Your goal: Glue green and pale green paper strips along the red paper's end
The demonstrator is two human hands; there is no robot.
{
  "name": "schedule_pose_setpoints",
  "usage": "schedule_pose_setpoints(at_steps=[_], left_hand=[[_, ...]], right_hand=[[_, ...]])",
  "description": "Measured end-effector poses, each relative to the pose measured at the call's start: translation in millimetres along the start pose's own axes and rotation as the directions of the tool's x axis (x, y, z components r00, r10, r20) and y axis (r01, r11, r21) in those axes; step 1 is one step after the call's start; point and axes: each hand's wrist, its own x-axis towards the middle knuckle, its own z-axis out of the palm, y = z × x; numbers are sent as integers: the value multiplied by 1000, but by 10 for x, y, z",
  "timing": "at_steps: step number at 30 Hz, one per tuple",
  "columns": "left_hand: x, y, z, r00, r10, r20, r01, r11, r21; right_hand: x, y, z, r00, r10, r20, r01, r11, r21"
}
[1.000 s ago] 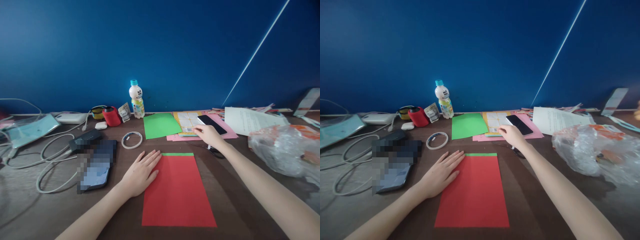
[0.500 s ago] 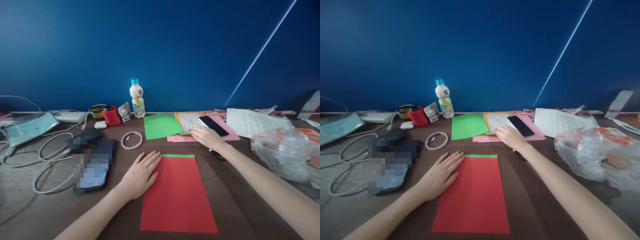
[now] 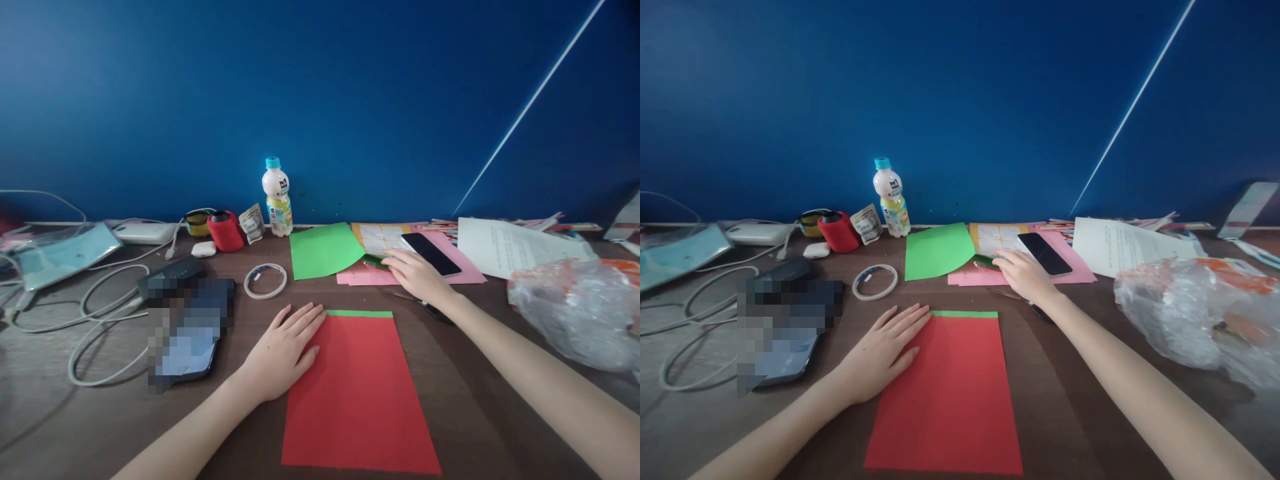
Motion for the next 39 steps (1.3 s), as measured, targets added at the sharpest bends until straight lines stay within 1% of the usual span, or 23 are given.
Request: schedule_pose_setpoints(at_steps=[3,8,13,20,25,30,35,37,39], left_hand=[[-3,-3,5,1000,1,-15,-1,1000,-8],[-9,-11,16,1000,5,-26,-5,1000,-15],[1,-9,15,1000,1,-22,-1,1000,-13],[10,3,1,1000,-6,11,6,1000,-8],[14,0,1,1000,-13,18,13,1000,-4],[18,1,-4,999,-26,30,26,1000,-6],[18,3,8,999,-27,20,27,1000,-11],[14,4,12,1000,-24,16,24,1000,-10],[11,4,14,1000,-24,19,24,1000,-11]], right_hand=[[11,67,-14,997,71,29,-73,995,68],[52,131,-67,984,145,103,-160,975,154],[64,133,-100,972,190,139,-217,952,215],[88,144,-143,956,245,160,-279,927,252],[112,150,-159,948,283,147,-314,906,282],[129,155,-89,952,292,94,-304,860,409],[123,201,-10,921,390,13,-350,809,472],[149,253,2,911,412,15,-366,792,490],[191,316,9,914,405,32,-363,777,513]])
